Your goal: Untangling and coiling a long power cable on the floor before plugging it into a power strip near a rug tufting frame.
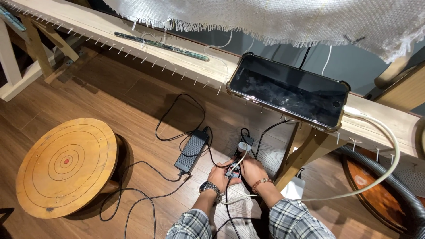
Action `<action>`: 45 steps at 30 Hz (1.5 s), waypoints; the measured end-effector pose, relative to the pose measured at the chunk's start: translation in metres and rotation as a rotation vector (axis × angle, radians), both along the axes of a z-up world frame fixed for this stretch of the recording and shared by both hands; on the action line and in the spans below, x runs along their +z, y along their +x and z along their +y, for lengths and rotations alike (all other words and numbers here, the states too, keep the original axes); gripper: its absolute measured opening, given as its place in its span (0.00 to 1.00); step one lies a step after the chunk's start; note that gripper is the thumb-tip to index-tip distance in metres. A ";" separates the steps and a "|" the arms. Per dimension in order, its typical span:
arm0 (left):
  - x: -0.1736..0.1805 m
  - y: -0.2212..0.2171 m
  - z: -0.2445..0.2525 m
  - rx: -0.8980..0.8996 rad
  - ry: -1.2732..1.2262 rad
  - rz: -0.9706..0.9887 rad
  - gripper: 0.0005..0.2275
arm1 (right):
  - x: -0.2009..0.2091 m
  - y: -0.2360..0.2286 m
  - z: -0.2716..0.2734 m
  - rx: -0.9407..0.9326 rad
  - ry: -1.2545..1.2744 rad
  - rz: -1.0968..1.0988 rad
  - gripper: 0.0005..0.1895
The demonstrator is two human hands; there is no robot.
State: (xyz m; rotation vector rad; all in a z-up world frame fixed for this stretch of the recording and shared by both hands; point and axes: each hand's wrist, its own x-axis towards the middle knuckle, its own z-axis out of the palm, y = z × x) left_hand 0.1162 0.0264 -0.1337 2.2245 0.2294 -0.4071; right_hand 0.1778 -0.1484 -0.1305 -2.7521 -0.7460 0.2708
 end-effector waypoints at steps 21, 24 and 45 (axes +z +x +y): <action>0.008 -0.002 0.000 0.053 -0.046 0.056 0.42 | 0.041 -0.016 0.008 -0.181 0.140 0.038 0.17; 0.000 0.000 -0.002 0.050 -0.065 0.037 0.42 | 0.021 -0.016 0.003 -0.159 0.145 0.054 0.20; 0.095 -0.013 0.033 0.091 -0.622 0.030 0.48 | 0.153 -0.098 0.016 -0.408 0.526 0.409 0.26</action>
